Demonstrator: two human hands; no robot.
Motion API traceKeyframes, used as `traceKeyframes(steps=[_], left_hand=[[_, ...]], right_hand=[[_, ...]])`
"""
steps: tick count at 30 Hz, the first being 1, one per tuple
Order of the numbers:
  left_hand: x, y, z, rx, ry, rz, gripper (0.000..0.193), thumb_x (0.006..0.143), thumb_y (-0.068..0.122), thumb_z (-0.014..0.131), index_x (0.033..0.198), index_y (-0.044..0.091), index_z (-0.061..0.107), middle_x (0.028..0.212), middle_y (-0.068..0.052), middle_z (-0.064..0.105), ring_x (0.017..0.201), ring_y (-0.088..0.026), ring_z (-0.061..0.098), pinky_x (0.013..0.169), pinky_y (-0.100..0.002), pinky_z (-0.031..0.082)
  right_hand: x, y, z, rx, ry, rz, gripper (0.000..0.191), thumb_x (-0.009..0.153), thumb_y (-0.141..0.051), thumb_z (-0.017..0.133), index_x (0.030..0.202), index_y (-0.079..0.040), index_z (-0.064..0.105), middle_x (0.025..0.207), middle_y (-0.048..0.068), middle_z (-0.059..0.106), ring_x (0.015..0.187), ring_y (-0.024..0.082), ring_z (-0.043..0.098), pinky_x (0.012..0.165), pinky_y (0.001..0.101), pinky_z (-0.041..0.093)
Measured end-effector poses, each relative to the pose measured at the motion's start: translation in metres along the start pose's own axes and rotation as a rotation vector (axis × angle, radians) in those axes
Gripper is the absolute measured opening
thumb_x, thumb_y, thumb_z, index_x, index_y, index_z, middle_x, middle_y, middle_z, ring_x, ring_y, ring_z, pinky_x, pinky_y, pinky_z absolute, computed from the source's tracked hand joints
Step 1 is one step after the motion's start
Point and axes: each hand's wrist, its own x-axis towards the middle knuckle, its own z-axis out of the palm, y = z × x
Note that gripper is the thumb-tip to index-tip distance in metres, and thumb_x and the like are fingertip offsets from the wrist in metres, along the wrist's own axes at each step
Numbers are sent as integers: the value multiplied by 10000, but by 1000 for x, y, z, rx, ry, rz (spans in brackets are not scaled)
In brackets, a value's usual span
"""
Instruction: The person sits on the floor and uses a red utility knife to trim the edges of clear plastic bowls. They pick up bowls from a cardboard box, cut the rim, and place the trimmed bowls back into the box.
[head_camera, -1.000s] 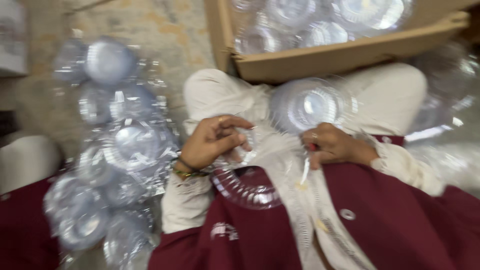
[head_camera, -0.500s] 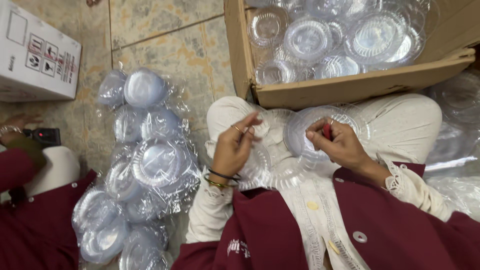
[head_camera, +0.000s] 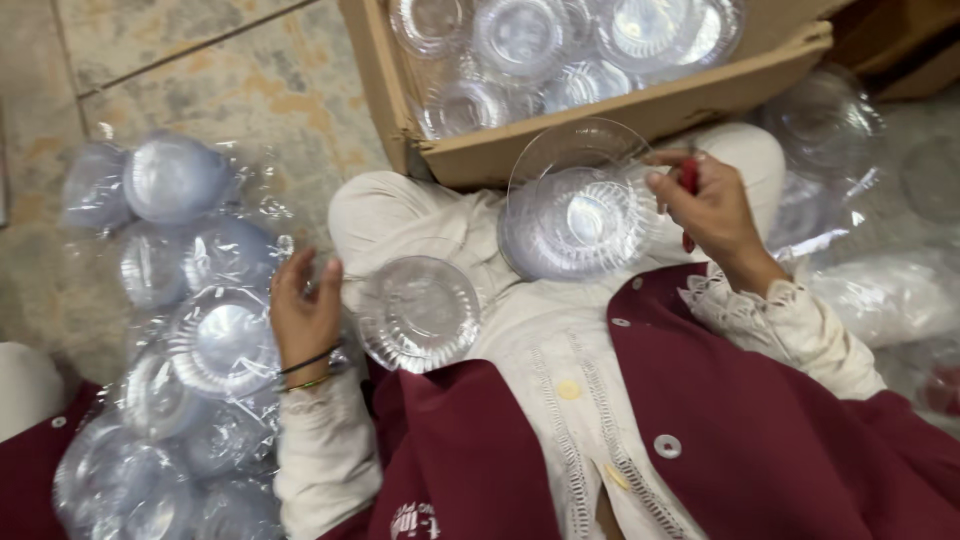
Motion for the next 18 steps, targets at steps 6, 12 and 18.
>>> traceKeyframes(steps=[6, 12, 18], left_hand=[[-34, -77, 33, -188, -290, -188, 704, 876, 298, 798, 1444, -7, 515, 1289, -180, 645, 1186, -262, 632, 960, -357, 533], [-17, -56, 64, -307, -174, -75, 499, 899, 134, 761, 1344, -24, 599, 1248, -106, 695, 1119, -149, 681, 946, -291, 564], [-2, 6, 66, -371, -113, -34, 437, 899, 126, 761, 1294, -31, 659, 1089, -82, 725, 898, -96, 664, 787, -229, 561]], right_hand=[[7, 32, -7, -608, 192, -346, 492, 930, -245, 846, 1264, 68, 665, 794, 190, 701, 645, 199, 642, 591, 340, 511], [5, 17, 66, -237, -155, -475, 243, 1011, -221, 751, 1068, 14, 743, 858, 83, 736, 735, 135, 685, 644, 295, 546], [21, -7, 124, -273, -286, -486, 304, 902, -213, 845, 950, 32, 672, 762, 132, 626, 658, 171, 542, 565, 325, 458]])
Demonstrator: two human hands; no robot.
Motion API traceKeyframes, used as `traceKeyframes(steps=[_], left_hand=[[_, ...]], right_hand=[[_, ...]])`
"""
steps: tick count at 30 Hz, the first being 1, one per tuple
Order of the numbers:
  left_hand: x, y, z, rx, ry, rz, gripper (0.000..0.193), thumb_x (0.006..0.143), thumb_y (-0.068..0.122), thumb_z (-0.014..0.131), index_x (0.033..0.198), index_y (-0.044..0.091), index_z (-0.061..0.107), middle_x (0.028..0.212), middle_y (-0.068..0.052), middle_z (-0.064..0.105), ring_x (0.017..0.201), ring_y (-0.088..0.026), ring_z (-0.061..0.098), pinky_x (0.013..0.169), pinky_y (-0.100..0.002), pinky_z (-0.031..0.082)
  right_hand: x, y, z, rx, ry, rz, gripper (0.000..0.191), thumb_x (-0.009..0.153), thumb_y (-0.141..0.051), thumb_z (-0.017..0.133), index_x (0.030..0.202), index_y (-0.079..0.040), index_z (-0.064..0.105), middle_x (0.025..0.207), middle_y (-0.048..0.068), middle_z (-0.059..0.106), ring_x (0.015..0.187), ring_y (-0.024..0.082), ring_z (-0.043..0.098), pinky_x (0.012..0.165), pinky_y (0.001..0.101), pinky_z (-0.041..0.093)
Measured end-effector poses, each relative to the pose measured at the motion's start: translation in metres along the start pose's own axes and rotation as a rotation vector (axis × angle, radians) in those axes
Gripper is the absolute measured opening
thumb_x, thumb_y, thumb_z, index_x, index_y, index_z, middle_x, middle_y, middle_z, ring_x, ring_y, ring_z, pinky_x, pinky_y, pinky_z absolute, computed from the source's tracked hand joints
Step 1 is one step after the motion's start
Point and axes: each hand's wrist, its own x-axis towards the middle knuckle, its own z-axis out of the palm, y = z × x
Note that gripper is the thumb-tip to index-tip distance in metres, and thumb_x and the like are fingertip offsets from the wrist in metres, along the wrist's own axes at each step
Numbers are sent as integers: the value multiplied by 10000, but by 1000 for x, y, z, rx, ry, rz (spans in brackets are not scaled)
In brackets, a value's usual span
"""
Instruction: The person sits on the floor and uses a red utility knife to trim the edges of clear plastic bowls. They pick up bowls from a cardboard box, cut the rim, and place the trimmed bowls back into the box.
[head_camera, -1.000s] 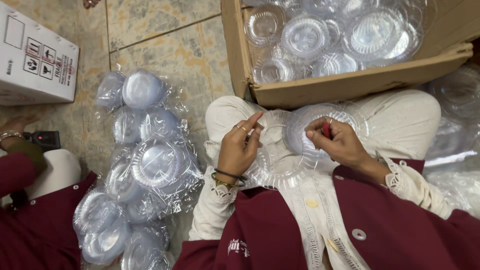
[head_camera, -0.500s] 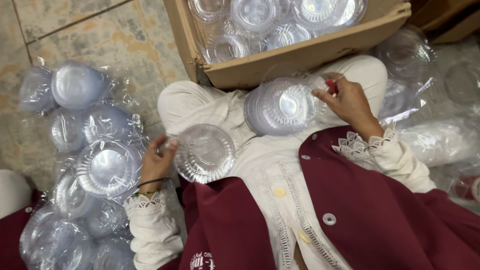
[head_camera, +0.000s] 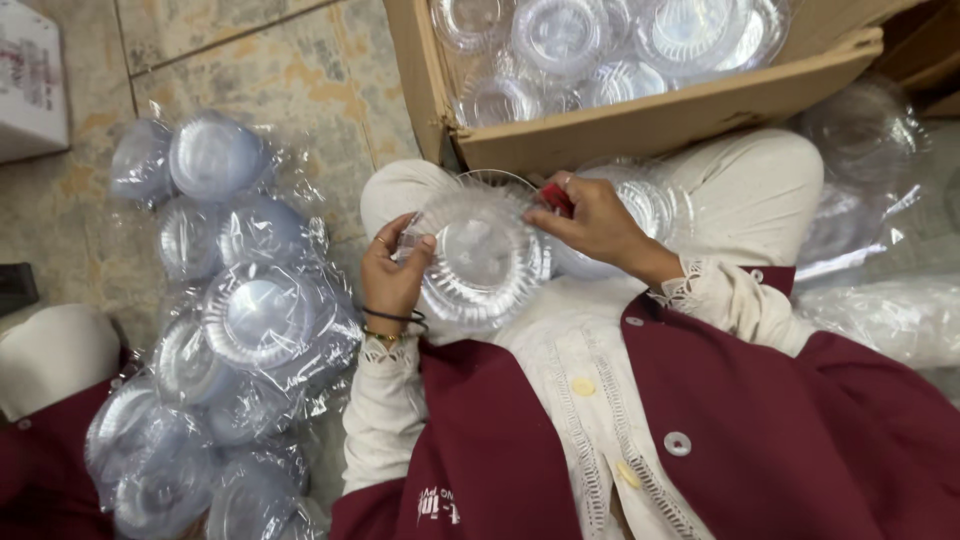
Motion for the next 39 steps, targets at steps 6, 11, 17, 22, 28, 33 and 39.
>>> traceKeyframes(steps=[6, 11, 17, 22, 28, 33, 39], left_hand=[[-5, -4, 11, -157, -161, -78, 415, 943, 199, 744, 1265, -45, 647, 1197, -88, 731, 1014, -101, 682, 842, -244, 580], [-3, -29, 2, -122, -120, -243, 409, 971, 234, 683, 1287, -20, 636, 1002, -126, 765, 827, -157, 710, 705, -287, 597], [6, -37, -22, -273, 48, -196, 284, 1021, 268, 699, 1119, 9, 632, 983, -115, 749, 818, -154, 727, 692, -294, 601], [9, -30, -22, -282, 127, -170, 296, 1043, 311, 688, 1011, 38, 578, 904, -130, 734, 658, -169, 694, 559, -294, 566], [6, -23, -19, -297, 159, -195, 284, 1050, 306, 673, 1061, 39, 578, 891, -123, 728, 642, -165, 683, 547, -299, 570], [4, -24, -24, -321, 129, -156, 312, 1061, 288, 637, 1258, 48, 609, 919, -90, 706, 664, -132, 655, 566, -278, 559], [4, -12, -5, -231, 40, -75, 316, 1039, 263, 643, 1228, 12, 609, 942, -95, 681, 712, -148, 681, 594, -281, 586]], right_hand=[[-6, -2, -32, 468, 144, 104, 187, 1024, -154, 684, 1010, -21, 553, 836, 34, 682, 715, 48, 643, 590, 214, 504], [-44, 8, -81, 420, 420, 302, 148, 1030, -141, 653, 999, -48, 542, 735, 38, 647, 502, 44, 458, 408, 222, 337], [-76, 14, -106, 361, 594, 198, 157, 1059, -141, 672, 1042, -49, 546, 781, 35, 670, 582, 18, 509, 502, 187, 378], [-84, 11, -112, 374, 647, 160, 166, 1066, -146, 668, 1039, -47, 537, 778, 57, 685, 524, 15, 466, 456, 181, 348], [-84, 13, -115, 406, 694, 92, 192, 1065, -140, 681, 1051, -34, 521, 793, 71, 692, 527, 10, 465, 446, 181, 350], [-86, 24, -113, 448, 674, 106, 185, 1060, -148, 687, 1063, -35, 540, 793, 64, 698, 545, 16, 477, 480, 176, 358], [-59, 25, -95, -204, 558, 28, 303, 1023, -220, 805, 1077, 27, 639, 821, 61, 646, 663, 52, 497, 558, 237, 403]])
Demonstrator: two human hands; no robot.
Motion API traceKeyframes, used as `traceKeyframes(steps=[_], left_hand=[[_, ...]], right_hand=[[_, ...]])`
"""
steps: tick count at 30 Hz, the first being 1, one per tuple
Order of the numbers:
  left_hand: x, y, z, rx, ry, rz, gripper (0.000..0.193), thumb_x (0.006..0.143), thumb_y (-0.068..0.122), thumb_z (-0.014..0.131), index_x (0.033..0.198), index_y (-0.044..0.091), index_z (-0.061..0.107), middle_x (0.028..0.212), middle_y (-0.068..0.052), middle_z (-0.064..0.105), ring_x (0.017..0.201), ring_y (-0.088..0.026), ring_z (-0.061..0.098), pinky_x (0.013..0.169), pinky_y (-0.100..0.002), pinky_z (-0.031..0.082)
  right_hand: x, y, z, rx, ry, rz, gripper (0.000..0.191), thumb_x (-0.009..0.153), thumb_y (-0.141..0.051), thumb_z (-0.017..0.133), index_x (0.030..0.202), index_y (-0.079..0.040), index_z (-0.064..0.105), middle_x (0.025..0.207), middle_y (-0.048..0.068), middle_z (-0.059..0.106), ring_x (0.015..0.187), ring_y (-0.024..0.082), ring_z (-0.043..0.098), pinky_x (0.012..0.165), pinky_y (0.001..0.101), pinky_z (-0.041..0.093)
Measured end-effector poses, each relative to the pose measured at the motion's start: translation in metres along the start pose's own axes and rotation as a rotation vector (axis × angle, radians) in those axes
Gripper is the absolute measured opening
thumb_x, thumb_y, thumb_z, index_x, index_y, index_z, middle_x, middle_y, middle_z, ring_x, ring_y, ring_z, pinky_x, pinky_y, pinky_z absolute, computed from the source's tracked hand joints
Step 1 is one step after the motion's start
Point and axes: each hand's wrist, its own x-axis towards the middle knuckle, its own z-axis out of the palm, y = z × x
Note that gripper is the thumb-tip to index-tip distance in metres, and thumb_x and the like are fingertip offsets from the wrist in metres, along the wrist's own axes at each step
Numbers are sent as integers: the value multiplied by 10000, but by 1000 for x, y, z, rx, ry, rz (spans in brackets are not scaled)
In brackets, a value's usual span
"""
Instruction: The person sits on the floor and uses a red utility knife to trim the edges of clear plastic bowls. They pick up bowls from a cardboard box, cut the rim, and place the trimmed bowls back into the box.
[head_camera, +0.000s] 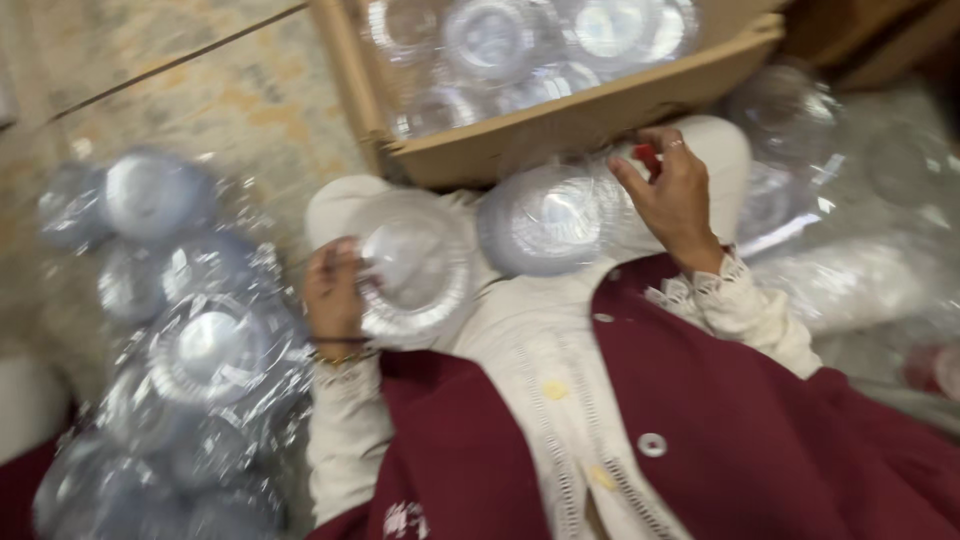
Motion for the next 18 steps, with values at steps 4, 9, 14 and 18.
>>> traceKeyframes(steps=[4, 9, 14, 18], left_hand=[[-8, 7, 36, 69, -58, 3, 344, 1023, 308, 677, 1170, -3, 667, 967, -88, 705, 812, -119, 679, 629, -276, 598], [-23, 12, 53, 33, -188, -115, 419, 990, 307, 668, 1261, -12, 643, 1012, -68, 712, 856, -152, 690, 642, -272, 585], [-36, 8, 46, 116, -245, 70, 427, 1072, 259, 670, 1365, -49, 630, 1158, -92, 730, 1028, -133, 668, 859, -260, 565], [-36, 0, 47, 51, -222, -74, 446, 1000, 269, 644, 1344, -11, 594, 1108, -70, 721, 958, -99, 694, 756, -255, 599]], right_hand=[[-8, -24, 47, 285, -328, 150, 337, 923, -246, 804, 1111, 10, 688, 852, -32, 677, 658, 23, 524, 547, 238, 453], [-23, -34, 72, 451, -561, 241, 246, 941, -203, 785, 1037, 17, 731, 732, -39, 566, 650, 38, 473, 559, 247, 404], [-29, -29, 59, 497, -525, 269, 172, 1010, -155, 702, 966, 4, 652, 726, -31, 563, 659, 31, 510, 622, 229, 496], [-30, -31, 42, 441, -456, 233, 110, 1026, -118, 643, 992, -17, 616, 800, 14, 702, 656, 5, 527, 571, 216, 439]])
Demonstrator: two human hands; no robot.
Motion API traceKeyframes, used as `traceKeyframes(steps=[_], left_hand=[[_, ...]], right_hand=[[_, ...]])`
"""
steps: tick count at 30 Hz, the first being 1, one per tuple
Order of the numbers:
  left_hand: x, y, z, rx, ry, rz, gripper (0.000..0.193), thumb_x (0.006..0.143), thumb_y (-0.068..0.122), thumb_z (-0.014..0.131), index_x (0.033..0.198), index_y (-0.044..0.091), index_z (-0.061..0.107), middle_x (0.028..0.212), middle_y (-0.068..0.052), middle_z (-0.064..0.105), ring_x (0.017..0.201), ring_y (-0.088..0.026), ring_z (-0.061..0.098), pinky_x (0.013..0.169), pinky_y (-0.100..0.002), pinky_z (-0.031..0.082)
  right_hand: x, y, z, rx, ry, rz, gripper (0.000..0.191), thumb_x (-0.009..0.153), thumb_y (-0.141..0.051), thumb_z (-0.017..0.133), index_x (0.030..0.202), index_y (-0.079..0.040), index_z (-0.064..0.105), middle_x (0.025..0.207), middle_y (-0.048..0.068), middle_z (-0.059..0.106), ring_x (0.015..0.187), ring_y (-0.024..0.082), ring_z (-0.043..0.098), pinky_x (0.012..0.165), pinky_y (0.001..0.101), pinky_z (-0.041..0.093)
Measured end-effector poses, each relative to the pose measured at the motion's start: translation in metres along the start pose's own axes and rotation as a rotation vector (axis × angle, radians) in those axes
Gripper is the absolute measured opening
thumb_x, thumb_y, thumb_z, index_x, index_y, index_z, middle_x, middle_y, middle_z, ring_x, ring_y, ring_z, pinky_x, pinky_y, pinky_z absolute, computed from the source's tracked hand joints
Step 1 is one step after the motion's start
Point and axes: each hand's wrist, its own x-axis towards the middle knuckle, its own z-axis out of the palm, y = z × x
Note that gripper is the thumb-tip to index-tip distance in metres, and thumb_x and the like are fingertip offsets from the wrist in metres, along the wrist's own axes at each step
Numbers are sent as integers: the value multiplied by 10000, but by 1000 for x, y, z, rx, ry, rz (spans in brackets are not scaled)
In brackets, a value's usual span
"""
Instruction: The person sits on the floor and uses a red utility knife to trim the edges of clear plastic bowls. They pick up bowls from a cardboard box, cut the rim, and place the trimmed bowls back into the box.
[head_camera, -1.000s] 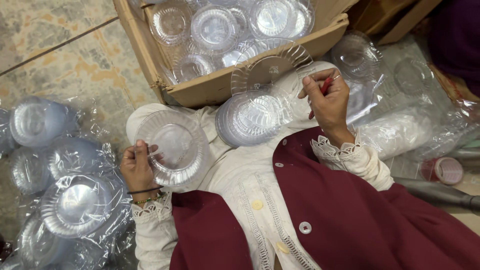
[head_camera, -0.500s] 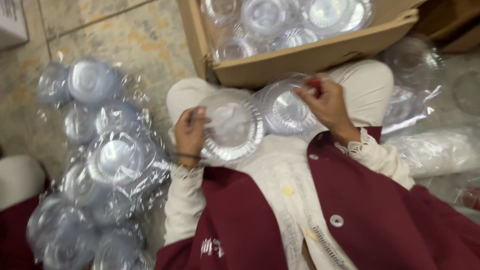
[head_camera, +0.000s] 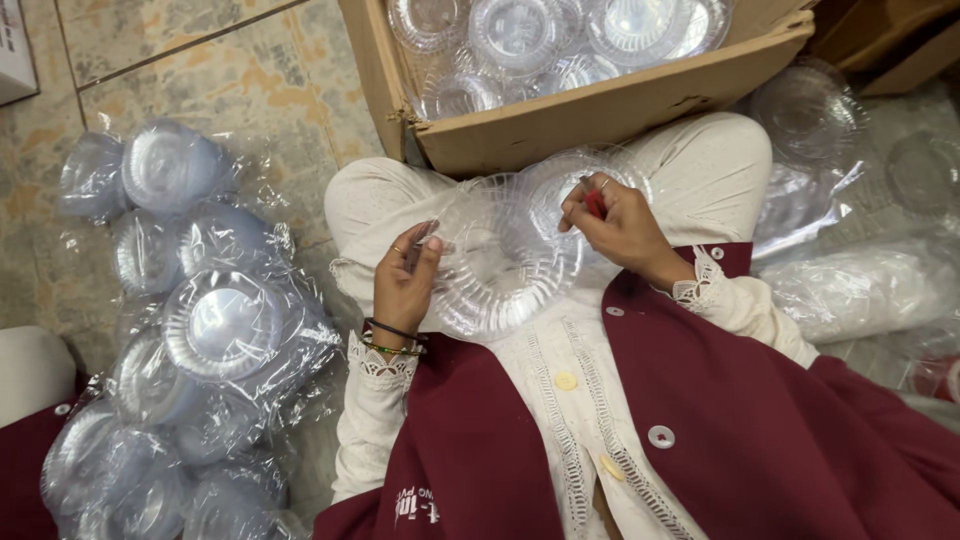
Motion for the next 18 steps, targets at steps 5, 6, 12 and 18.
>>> traceKeyframes(steps=[5, 6, 12, 18], left_hand=[[20, -12, -33, 130, 127, 85, 393, 1005, 237, 647, 1311, -10, 640, 1090, -110, 740, 885, -109, 665, 751, -241, 560], [25, -18, -45, 234, 193, 176, 374, 1013, 215, 670, 1297, -28, 674, 1137, -114, 729, 919, -108, 634, 765, -234, 519], [24, -76, -92, 246, 343, 83, 390, 1037, 266, 660, 1296, -25, 654, 1095, -107, 727, 968, -130, 659, 857, -263, 534], [-2, -31, -80, 611, 299, 149, 555, 939, 182, 709, 1409, -54, 530, 1277, -208, 664, 1072, -223, 671, 887, -331, 538]], right_hand=[[5, -15, -38, 72, 241, -69, 69, 1052, -80, 629, 1032, -23, 595, 852, 77, 719, 553, 1, 420, 454, 210, 331], [5, -18, -47, 125, 280, -39, 65, 1044, -84, 619, 1030, -29, 587, 843, 82, 723, 500, 6, 411, 412, 208, 316], [1, -16, -70, 317, 400, -64, 77, 1057, -63, 623, 1061, -30, 554, 850, 112, 728, 478, 11, 425, 417, 198, 309], [0, -10, -62, 358, 410, -52, 82, 1040, -51, 633, 1049, -38, 552, 856, 104, 729, 489, 12, 423, 425, 191, 315]])
